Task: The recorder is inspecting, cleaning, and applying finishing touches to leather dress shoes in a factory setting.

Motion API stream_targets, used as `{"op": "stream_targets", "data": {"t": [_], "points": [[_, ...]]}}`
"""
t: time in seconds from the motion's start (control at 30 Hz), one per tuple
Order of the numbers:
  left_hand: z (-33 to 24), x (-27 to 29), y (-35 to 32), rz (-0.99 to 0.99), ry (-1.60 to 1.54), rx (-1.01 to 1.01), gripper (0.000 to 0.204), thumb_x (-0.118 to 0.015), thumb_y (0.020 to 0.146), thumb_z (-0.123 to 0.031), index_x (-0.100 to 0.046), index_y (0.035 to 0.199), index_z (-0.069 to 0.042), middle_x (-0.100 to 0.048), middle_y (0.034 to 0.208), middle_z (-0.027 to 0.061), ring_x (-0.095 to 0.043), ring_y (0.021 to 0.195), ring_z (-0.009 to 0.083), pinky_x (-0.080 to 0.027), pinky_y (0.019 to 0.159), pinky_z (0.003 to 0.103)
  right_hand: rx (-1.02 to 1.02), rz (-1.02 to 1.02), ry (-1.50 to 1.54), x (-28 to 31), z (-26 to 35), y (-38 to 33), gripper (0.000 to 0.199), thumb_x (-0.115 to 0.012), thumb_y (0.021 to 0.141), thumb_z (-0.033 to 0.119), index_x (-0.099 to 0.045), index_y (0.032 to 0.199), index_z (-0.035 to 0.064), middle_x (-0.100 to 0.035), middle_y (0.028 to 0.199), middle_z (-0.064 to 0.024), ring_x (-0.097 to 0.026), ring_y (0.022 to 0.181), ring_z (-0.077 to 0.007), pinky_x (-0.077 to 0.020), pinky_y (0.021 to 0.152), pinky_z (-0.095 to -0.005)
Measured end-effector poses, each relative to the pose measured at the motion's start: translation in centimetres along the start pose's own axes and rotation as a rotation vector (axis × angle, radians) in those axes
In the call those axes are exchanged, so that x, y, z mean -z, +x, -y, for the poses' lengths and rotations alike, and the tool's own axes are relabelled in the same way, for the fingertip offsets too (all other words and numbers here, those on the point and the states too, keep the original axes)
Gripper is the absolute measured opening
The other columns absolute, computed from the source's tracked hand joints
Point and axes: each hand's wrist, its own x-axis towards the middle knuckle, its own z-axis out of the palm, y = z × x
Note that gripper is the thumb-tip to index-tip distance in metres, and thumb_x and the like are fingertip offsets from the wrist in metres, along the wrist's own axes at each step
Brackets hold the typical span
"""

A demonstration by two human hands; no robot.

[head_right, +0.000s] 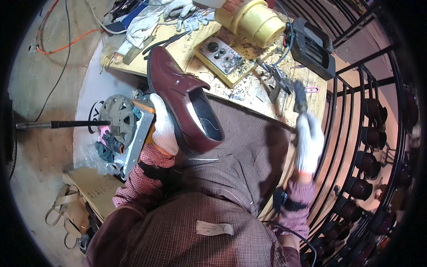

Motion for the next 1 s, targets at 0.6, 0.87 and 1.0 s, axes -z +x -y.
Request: {"op": "stream_targets", "data": {"t": [0.6, 0.87, 1.0], "points": [[-7.8, -5.8, 13.4, 0.044, -0.378, -0.179, 0.079, -0.031, 0.105, -0.073, -0.056, 0.149, -0.012, -0.061, 0.149, 0.0119, -0.059, 0.136, 0.0363, -0.050, 0.111, 0.060, 0.330, -0.058, -0.358, 1.5, -4.9, -8.0, 0.049, -0.070, 0.096, 0.003, -0.064, 0.145, 0.0028, -0.069, 0.121, -0.0151, -0.071, 0.105, -0.0234, -0.0574, 0.092, -0.0327], [-5.0, -2.4, 9.5, 0.305, -0.290, -0.392, 0.066, -0.051, 0.100, -0.068, -0.065, 0.132, -0.013, -0.073, 0.122, 0.0070, -0.069, 0.109, 0.0254, -0.057, 0.099, 0.051, 0.400, 0.181, -0.124, -0.8, -0.7, -7.3, 0.070, -0.085, 0.090, 0.019, -0.056, 0.150, 0.0002, -0.063, 0.144, -0.0186, -0.074, 0.111, -0.0236, -0.0611, 0.093, -0.0360], [0.4, 0.8, 3.8, 0.196, -0.300, -0.076, 0.103, -0.036, 0.093, -0.091, -0.049, 0.153, -0.009, -0.061, 0.142, 0.0116, -0.059, 0.128, 0.0329, -0.047, 0.113, 0.049, 1.008, 0.413, -0.032, -4.6, 5.1, -5.9, 0.087, -0.086, 0.084, 0.030, -0.047, 0.156, -0.0005, -0.054, 0.150, -0.0272, -0.075, 0.108, -0.0339, -0.0596, 0.096, -0.0440]]}}
